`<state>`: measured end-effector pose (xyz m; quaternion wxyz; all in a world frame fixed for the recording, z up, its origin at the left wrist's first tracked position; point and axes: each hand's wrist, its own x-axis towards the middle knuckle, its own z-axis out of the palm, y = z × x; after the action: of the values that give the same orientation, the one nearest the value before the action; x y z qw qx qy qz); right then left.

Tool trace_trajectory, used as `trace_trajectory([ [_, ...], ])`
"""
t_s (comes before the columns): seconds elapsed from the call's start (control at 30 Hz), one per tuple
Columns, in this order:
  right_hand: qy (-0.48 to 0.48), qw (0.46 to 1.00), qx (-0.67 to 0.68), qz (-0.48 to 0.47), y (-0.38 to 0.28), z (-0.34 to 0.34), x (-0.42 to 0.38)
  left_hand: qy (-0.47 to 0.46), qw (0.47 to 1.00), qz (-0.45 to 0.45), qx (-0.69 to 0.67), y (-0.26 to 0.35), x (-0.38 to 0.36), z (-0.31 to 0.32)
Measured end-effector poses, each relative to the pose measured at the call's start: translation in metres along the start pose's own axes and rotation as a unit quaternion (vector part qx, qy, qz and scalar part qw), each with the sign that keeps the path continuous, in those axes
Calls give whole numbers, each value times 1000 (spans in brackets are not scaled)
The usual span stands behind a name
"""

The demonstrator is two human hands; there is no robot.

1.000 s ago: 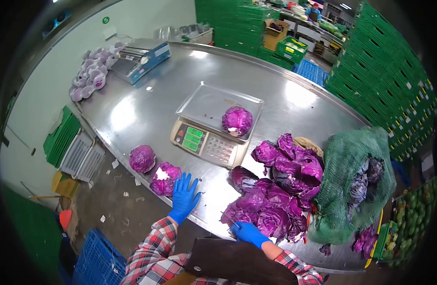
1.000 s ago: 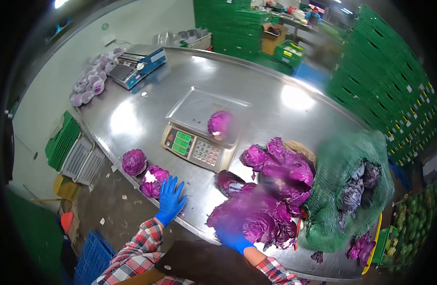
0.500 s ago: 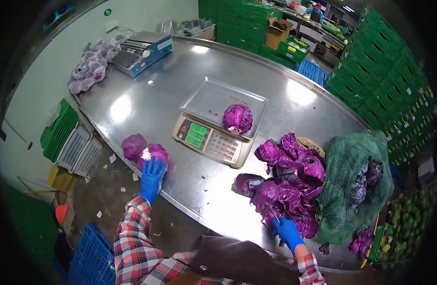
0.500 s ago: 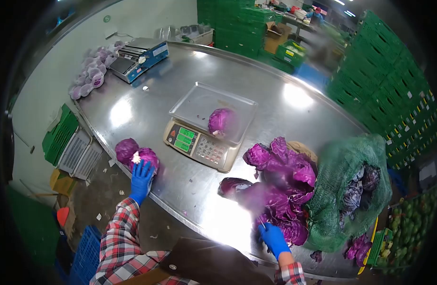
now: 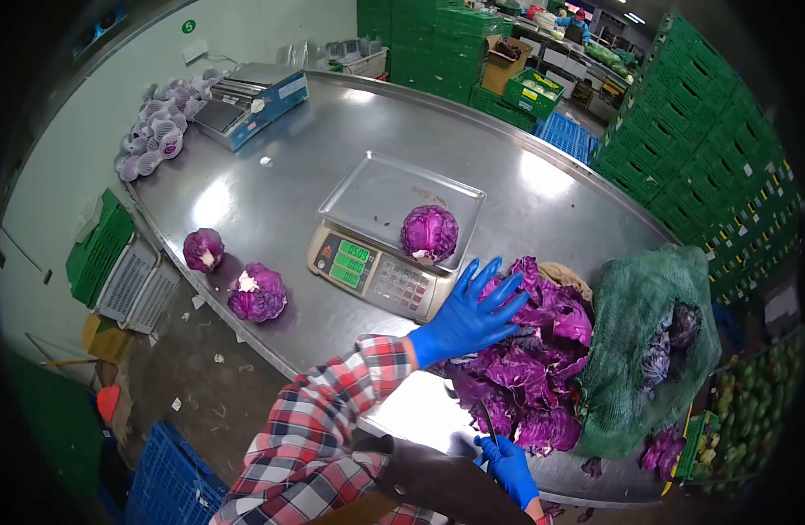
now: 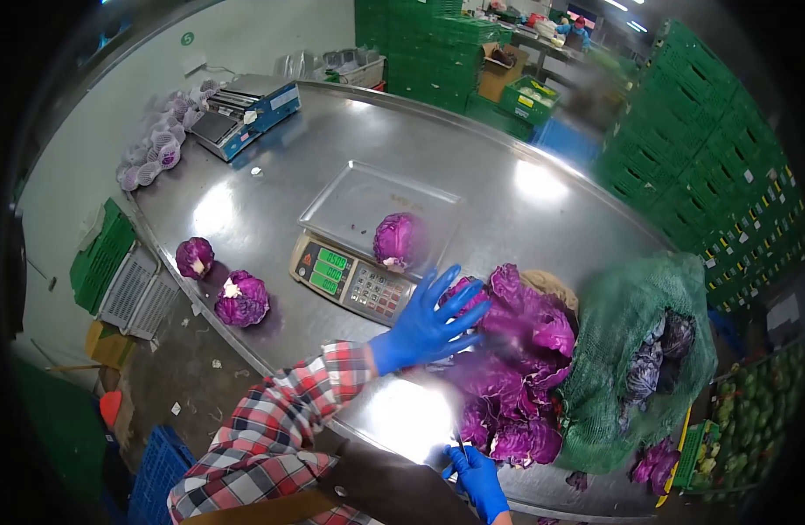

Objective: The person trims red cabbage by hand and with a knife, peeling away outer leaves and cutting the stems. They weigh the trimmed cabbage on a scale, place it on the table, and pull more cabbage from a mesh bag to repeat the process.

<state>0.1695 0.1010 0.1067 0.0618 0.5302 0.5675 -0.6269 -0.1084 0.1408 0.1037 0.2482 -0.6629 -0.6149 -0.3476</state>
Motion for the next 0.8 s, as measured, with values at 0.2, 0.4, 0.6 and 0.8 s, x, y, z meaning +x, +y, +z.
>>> trace_trajectory([
  [0.2, 5, 997, 72, -1, 27, -4, 7, 4, 968, -241, 67, -43, 28, 21],
  [0.4, -8, 999, 31, -22, 23, 8, 12, -26, 993, -109, -20, -11, 23, 16],
  [0.6, -14, 998, 11, -60, 41, 14, 24, 15, 989, -141, -44, -2, -5, 10],
  [0.8, -28, 997, 6, -73, 56, 19, 36, 24, 970, -210, -118, 9, -60, 4],
])
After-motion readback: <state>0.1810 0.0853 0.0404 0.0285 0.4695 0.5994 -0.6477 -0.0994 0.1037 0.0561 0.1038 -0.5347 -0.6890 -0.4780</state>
